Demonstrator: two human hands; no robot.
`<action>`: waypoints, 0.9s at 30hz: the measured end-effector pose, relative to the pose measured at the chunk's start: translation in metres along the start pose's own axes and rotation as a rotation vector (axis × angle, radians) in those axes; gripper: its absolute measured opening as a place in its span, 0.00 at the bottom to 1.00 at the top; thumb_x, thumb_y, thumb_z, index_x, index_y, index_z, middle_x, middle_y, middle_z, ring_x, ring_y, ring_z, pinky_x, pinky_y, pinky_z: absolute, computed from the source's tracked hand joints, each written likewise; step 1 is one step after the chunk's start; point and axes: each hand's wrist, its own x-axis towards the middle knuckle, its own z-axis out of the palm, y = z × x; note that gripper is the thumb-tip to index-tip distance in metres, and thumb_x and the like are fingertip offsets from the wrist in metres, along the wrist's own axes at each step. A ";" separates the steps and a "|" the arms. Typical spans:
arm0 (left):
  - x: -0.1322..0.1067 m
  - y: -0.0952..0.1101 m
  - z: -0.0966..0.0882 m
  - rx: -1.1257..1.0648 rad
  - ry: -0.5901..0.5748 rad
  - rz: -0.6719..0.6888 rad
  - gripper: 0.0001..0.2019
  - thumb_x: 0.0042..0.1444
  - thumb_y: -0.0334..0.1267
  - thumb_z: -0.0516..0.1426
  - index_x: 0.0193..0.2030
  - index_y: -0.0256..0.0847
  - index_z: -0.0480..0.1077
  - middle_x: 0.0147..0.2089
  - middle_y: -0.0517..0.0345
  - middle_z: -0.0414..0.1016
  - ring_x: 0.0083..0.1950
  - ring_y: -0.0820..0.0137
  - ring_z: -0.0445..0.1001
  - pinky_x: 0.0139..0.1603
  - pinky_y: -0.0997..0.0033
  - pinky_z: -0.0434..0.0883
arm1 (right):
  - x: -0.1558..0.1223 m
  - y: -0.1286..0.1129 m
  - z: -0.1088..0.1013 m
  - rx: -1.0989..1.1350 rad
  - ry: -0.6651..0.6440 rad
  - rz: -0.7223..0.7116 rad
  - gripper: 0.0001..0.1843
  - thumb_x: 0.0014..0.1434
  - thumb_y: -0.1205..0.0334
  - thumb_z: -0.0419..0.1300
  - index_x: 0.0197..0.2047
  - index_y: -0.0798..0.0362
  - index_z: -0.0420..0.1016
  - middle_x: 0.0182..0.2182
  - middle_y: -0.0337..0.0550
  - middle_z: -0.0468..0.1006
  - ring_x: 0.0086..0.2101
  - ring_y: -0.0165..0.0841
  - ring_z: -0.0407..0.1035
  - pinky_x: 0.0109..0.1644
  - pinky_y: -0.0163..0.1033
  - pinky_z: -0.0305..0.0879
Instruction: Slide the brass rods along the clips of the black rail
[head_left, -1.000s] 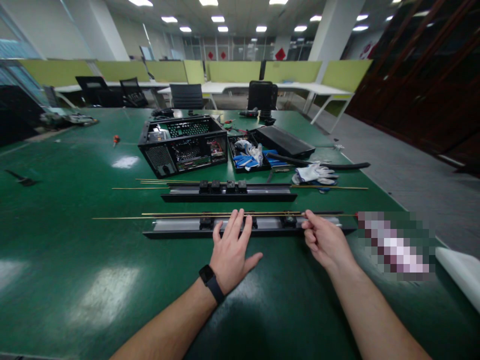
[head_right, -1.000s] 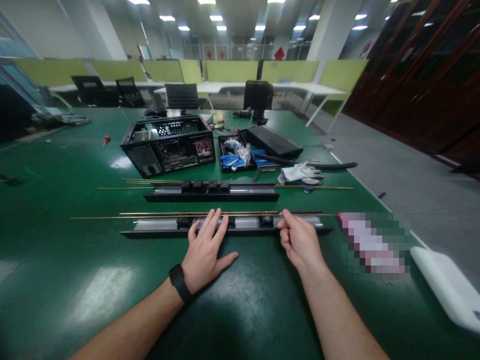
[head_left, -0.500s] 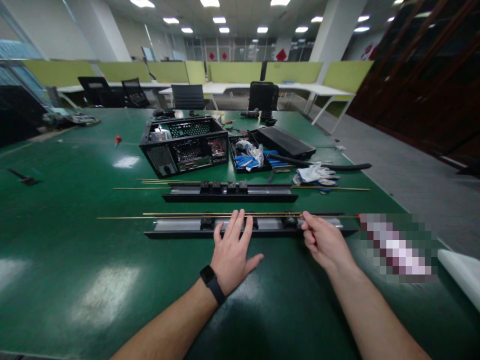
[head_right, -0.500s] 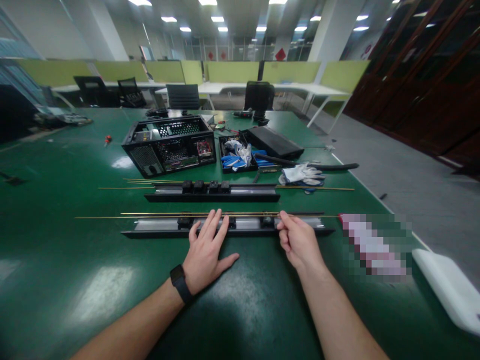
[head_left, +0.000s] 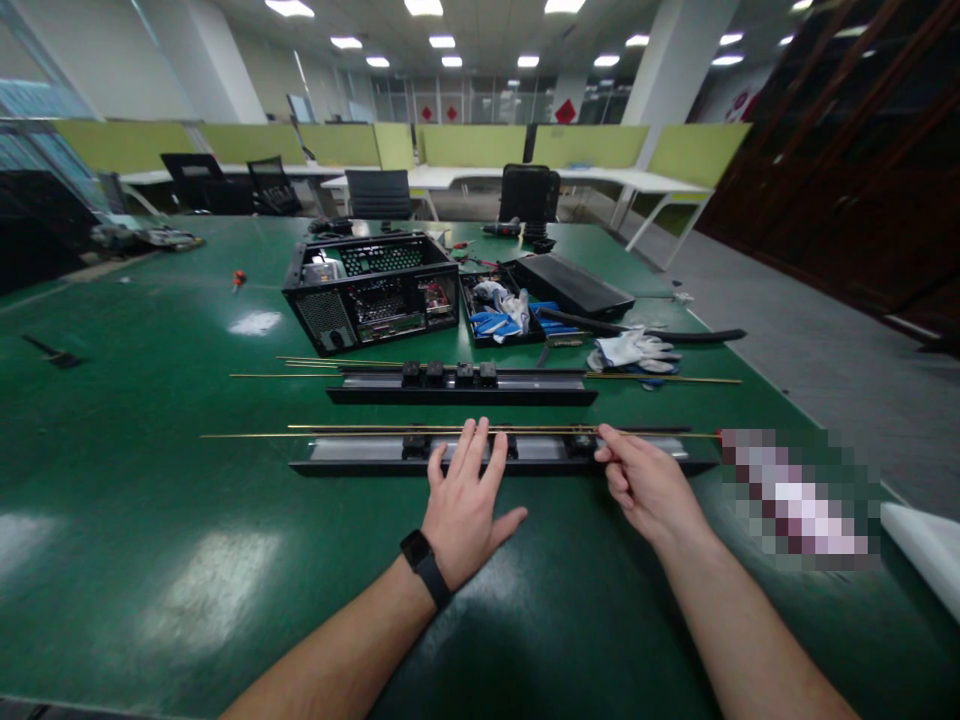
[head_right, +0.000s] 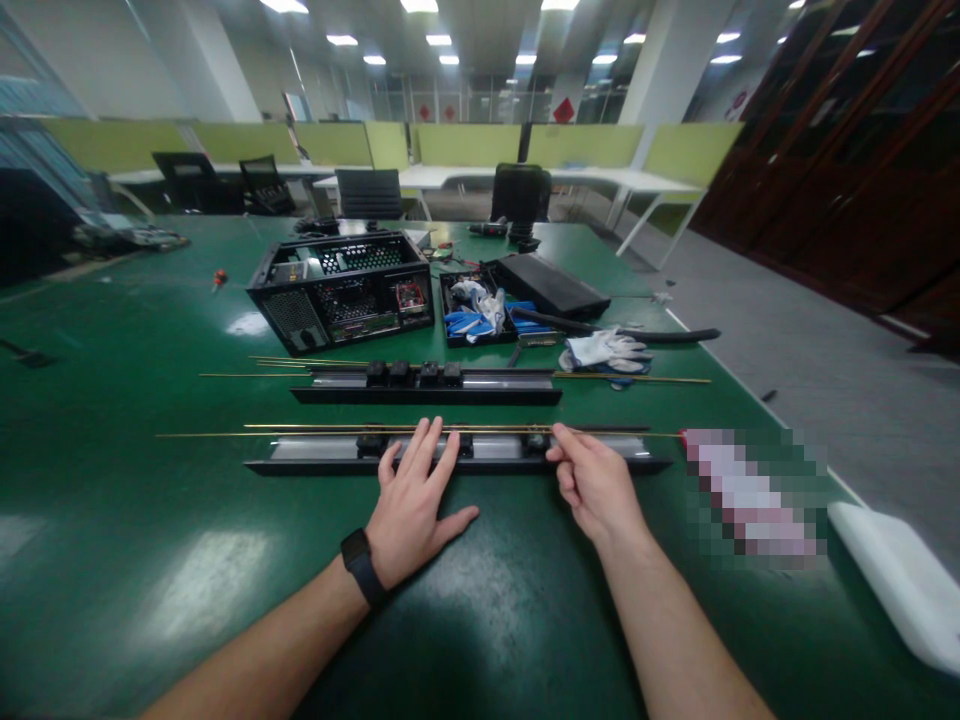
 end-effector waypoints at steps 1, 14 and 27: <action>0.000 0.000 0.000 -0.001 0.000 -0.001 0.42 0.57 0.52 0.61 0.73 0.39 0.52 0.77 0.40 0.42 0.77 0.50 0.43 0.69 0.40 0.50 | 0.000 0.000 0.000 -0.004 0.001 0.001 0.18 0.48 0.54 0.75 0.29 0.56 0.73 0.22 0.38 0.75 0.11 0.19 0.54 0.06 0.24 0.44; 0.000 0.000 -0.001 -0.010 0.000 0.008 0.42 0.58 0.52 0.61 0.73 0.38 0.50 0.77 0.42 0.44 0.77 0.54 0.44 0.70 0.42 0.50 | 0.002 -0.001 -0.004 0.056 0.034 -0.013 0.18 0.49 0.55 0.74 0.29 0.53 0.69 0.21 0.35 0.72 0.11 0.20 0.55 0.07 0.24 0.46; 0.000 0.001 -0.001 -0.032 0.002 0.011 0.42 0.57 0.50 0.61 0.74 0.38 0.49 0.76 0.41 0.45 0.76 0.53 0.45 0.70 0.42 0.49 | -0.001 0.002 0.002 0.006 -0.015 -0.018 0.19 0.46 0.54 0.75 0.29 0.56 0.72 0.22 0.38 0.74 0.12 0.19 0.54 0.07 0.24 0.45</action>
